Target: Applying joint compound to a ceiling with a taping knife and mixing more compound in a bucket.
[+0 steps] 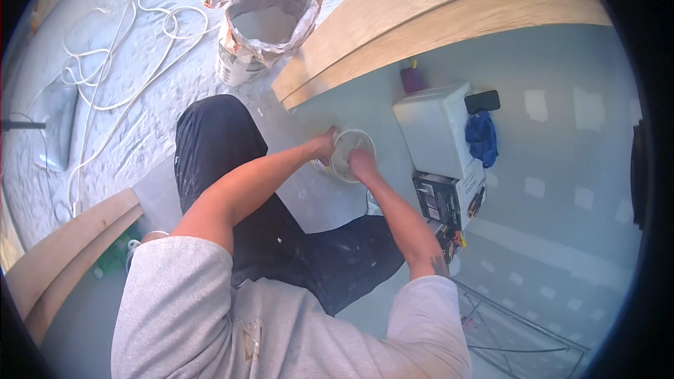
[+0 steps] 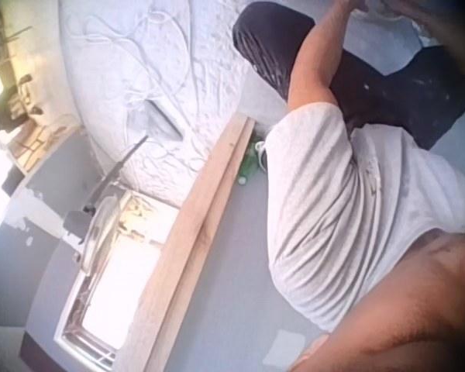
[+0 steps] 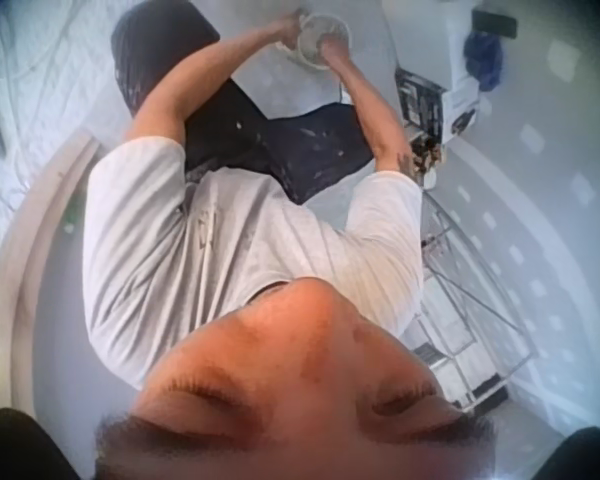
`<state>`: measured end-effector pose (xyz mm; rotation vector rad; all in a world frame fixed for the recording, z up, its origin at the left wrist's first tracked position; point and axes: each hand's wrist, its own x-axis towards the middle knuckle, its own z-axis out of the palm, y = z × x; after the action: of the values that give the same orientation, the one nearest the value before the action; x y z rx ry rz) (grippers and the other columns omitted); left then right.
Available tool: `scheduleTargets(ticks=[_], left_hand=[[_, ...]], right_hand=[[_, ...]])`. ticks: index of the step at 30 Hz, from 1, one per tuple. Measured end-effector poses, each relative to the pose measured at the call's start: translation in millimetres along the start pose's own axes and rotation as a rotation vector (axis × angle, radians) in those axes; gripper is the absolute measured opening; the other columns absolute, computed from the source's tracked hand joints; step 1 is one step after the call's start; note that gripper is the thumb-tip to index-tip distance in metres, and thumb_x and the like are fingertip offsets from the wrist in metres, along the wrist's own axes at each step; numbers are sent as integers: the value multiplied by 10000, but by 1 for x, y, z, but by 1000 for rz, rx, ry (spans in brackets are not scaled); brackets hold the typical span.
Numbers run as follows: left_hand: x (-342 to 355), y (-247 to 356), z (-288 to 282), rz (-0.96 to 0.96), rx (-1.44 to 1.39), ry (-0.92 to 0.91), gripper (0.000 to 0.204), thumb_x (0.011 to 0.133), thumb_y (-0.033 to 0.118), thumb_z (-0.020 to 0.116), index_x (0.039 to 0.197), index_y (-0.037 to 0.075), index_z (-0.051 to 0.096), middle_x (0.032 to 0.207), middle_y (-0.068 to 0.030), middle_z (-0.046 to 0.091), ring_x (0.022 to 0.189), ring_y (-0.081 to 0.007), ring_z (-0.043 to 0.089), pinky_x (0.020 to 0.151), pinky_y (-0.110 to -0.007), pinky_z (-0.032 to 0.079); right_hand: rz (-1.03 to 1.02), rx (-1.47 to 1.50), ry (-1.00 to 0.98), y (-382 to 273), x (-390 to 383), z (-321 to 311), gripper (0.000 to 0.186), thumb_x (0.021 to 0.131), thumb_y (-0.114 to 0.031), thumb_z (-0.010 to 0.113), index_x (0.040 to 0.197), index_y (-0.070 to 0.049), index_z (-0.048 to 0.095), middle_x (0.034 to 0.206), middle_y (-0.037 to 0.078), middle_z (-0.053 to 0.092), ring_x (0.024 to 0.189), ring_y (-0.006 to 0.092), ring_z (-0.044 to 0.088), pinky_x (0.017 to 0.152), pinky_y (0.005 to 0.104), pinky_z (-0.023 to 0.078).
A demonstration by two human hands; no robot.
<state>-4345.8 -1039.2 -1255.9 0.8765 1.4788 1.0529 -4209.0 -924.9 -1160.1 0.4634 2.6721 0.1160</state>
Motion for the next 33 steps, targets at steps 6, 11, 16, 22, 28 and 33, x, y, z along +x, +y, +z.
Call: scheduleTargets(ticks=[6, 11, 16, 22, 28, 33], left_hand=[[-7, -91, -49, 251, 174, 130, 782, 576, 249, 859, 1289, 153, 551, 1228, -128, 578, 1172, -384, 491, 1037, -465, 406], [2, 49, 39, -143, -21, 12, 858, 560, 265, 867, 1328, 139, 505, 1127, -141, 625, 1177, -340, 505, 1024, -364, 421], [-2, -8, -21, 222, 283, 152, 832, 729, 53, 734, 1419, 158, 281, 1067, -266, 638, 963, -400, 650, 812, -474, 544], [-21, 25, 1, -24, 216, 170, 891, 702, 75, 768, 1428, 167, 259, 1068, -253, 640, 966, -397, 648, 828, -466, 536], [-27, 4, -24, 318, 530, 227, 871, 709, 123, 768, 1427, 152, 276, 1063, -232, 642, 980, -379, 638, 849, -447, 524], [-16, 33, 0, -98, 120, 137, 921, 677, 157, 804, 1435, 141, 281, 1054, -183, 652, 1049, -356, 609, 901, -427, 498]], right_hand=[[-162, 417, -369, -34, 57, -92, 247, 789, -242, 651, 922, -38, 692, 921, 236, 668, 871, 383, 644, 762, 469, 509], [139, 70, 118, 66, -47, 29, 320, 792, -321, 677, 838, -5, 691, 839, 227, 672, 783, 372, 650, 692, 456, 502], [-204, 259, -193, 5, 39, -36, 312, 791, -320, 685, 786, -9, 708, 750, 237, 654, 718, 331, 652, 678, 428, 495], [27, 230, -4, 60, 4, -33, 338, 797, -357, 679, 790, -21, 714, 790, 233, 664, 774, 341, 660, 697, 430, 495], [-286, 214, -286, 1, 30, -34, 325, 823, -327, 632, 953, -39, 712, 1021, 229, 661, 899, 407, 630, 764, 473, 501], [68, 140, 95, 54, -13, -34, 322, 781, -338, 668, 852, -27, 711, 867, 228, 672, 833, 384, 649, 738, 467, 503]])
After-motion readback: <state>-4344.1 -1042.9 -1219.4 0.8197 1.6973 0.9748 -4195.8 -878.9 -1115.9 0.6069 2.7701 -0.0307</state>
